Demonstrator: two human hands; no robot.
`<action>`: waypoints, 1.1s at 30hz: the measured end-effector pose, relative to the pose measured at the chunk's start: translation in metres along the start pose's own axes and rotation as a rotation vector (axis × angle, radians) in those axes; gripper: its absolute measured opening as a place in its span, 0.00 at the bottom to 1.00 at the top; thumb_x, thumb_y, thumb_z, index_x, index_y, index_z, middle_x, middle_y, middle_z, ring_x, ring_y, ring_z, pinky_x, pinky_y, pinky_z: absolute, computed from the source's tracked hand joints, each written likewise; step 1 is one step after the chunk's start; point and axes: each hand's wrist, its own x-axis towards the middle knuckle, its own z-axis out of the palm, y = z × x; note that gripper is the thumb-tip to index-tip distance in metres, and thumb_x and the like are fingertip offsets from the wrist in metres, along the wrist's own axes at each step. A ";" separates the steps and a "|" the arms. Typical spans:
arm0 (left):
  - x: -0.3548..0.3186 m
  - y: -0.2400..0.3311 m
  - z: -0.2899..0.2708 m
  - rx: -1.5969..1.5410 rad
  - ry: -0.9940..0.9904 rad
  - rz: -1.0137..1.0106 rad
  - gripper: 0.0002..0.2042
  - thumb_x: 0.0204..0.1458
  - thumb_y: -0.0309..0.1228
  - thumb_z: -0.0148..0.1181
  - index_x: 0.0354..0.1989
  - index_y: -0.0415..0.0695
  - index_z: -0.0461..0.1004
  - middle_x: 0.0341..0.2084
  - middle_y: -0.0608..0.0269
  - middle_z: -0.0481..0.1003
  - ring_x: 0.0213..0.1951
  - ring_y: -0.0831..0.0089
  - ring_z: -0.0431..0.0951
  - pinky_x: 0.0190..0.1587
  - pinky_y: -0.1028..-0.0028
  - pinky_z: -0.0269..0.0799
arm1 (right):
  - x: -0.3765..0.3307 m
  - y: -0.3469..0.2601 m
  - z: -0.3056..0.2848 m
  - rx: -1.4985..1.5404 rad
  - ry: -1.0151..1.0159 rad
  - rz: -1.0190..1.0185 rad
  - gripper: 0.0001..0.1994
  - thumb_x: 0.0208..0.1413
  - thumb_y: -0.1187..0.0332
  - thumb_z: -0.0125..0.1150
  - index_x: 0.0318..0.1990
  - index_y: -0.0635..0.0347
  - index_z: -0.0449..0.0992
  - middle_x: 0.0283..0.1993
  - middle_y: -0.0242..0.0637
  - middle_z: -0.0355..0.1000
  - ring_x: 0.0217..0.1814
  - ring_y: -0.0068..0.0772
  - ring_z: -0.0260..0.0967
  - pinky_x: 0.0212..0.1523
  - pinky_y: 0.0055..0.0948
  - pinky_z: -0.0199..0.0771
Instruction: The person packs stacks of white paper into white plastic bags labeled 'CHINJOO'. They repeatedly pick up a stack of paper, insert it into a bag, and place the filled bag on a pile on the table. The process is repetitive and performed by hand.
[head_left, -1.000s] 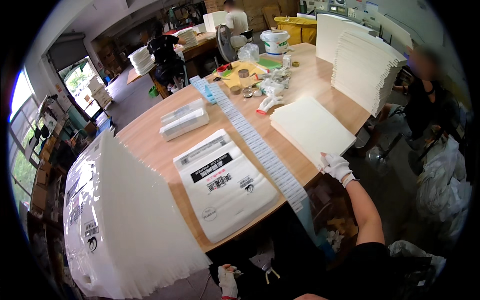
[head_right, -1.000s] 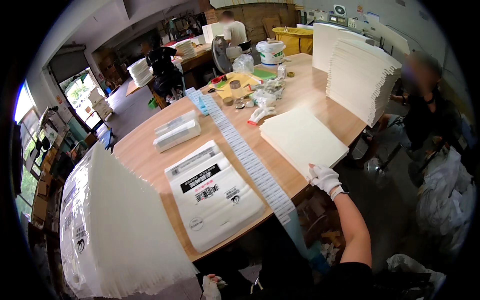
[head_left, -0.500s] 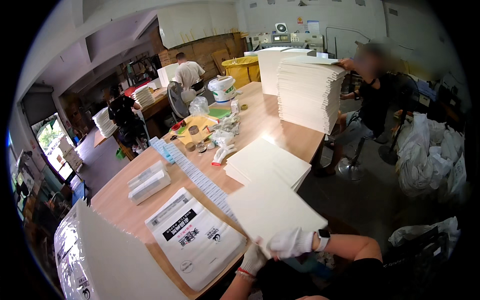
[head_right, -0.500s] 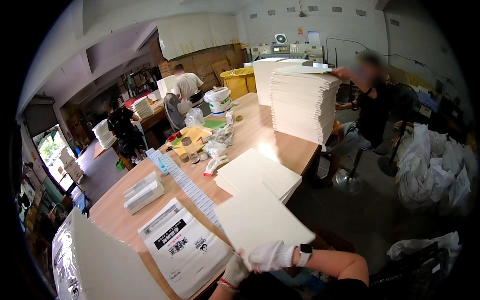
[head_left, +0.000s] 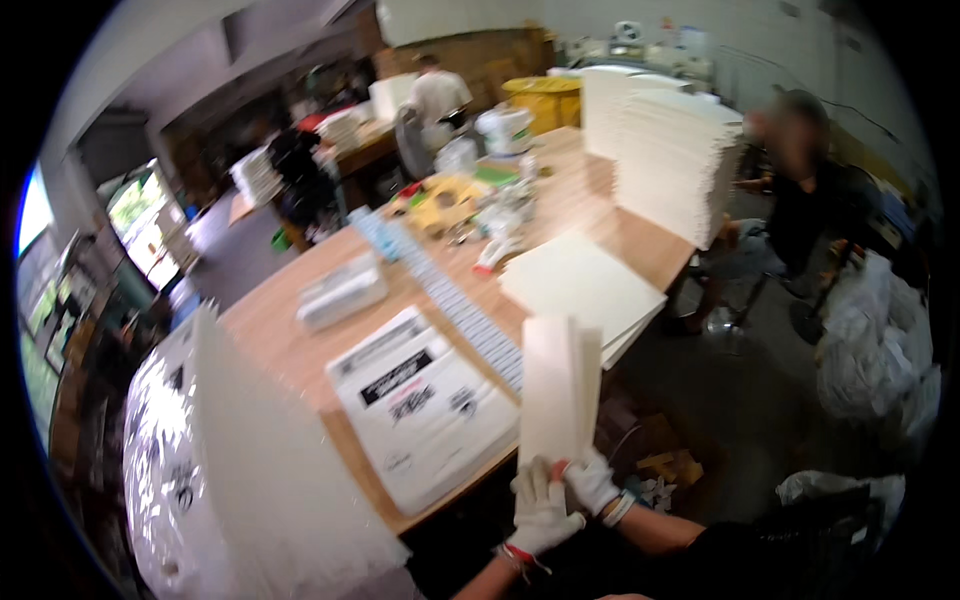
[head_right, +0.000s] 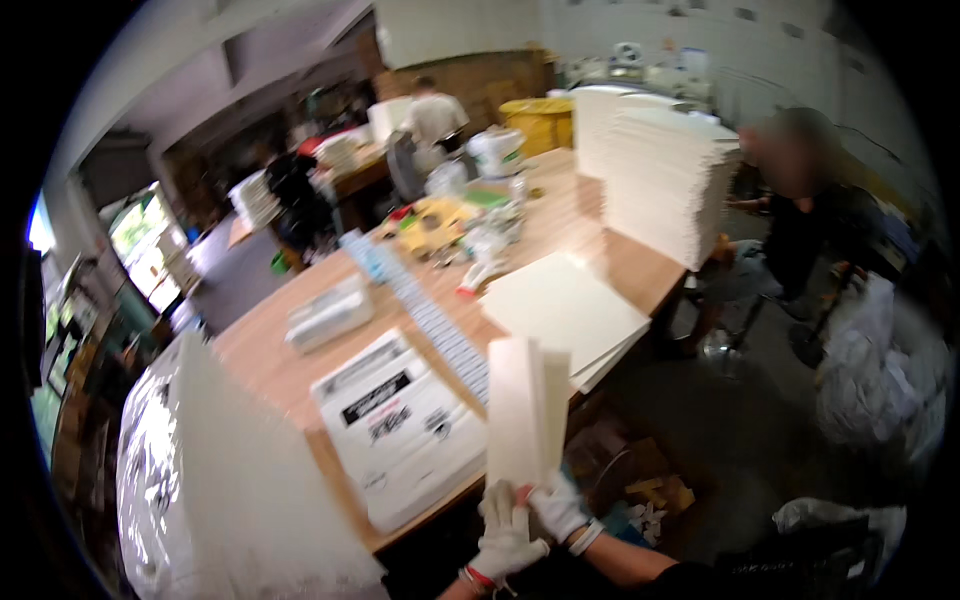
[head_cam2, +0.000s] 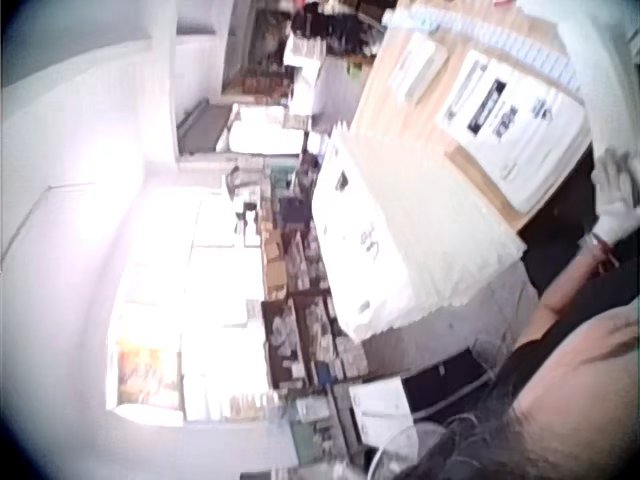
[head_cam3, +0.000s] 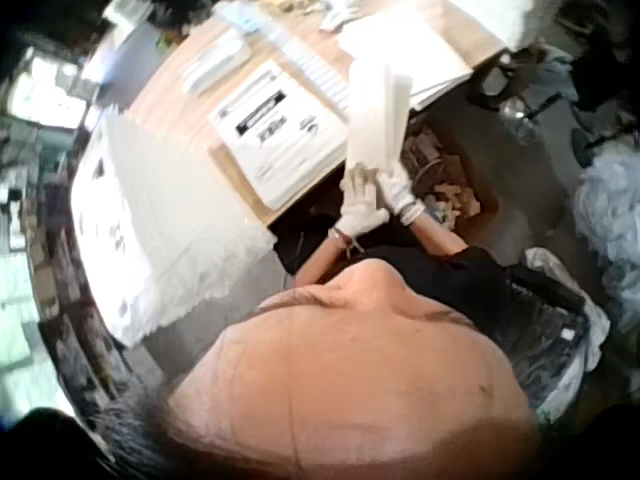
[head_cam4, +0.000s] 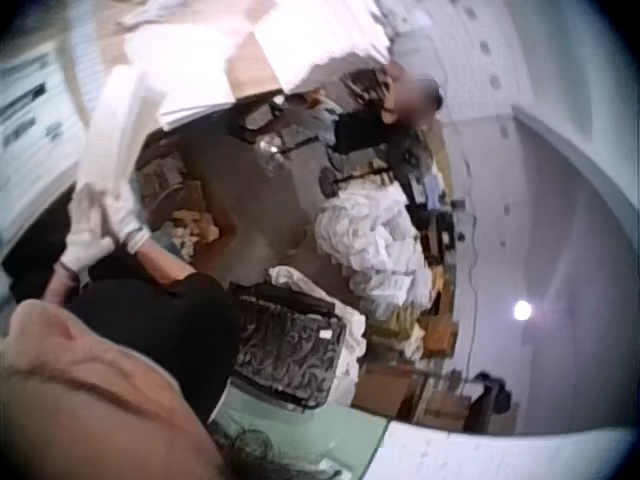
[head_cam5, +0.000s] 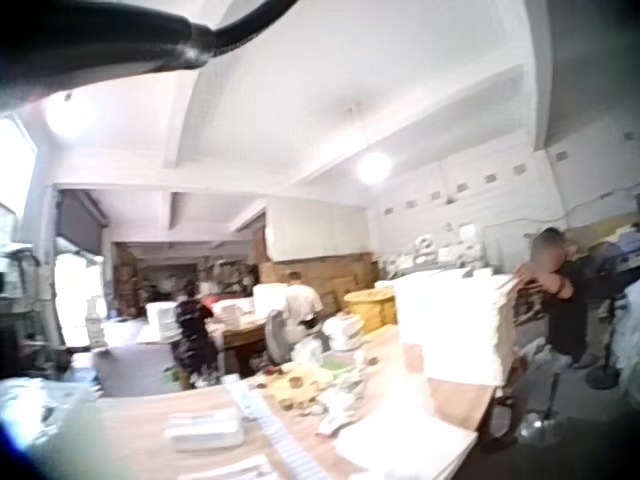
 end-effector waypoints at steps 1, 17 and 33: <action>0.002 -0.017 0.004 -0.262 0.089 0.135 0.42 0.38 0.42 0.63 0.62 0.40 0.50 0.60 0.40 0.47 0.63 0.42 0.42 0.62 0.56 0.44 | 0.010 0.007 -0.015 -0.053 -0.008 -0.023 0.10 0.49 0.75 0.52 0.40 0.63 0.71 0.36 0.36 0.71 0.38 0.28 0.67 0.39 0.26 0.69; 0.041 -0.190 -0.055 -0.556 -0.058 -0.548 0.16 0.46 0.48 0.53 0.28 0.48 0.77 0.23 0.61 0.76 0.25 0.66 0.74 0.32 0.69 0.68 | 0.023 -0.093 -0.090 -0.840 -0.226 -0.496 0.10 0.39 0.72 0.59 0.32 0.63 0.74 0.31 0.45 0.70 0.29 0.43 0.69 0.30 0.35 0.70; 0.088 -0.115 -0.131 -0.059 0.543 0.144 0.07 0.45 0.32 0.57 0.30 0.43 0.73 0.29 0.57 0.73 0.39 0.58 0.71 0.38 0.65 0.68 | 0.128 -0.020 0.135 -1.274 -0.532 -0.140 0.25 0.45 0.47 0.54 0.40 0.60 0.74 0.40 0.50 0.71 0.44 0.49 0.68 0.45 0.42 0.66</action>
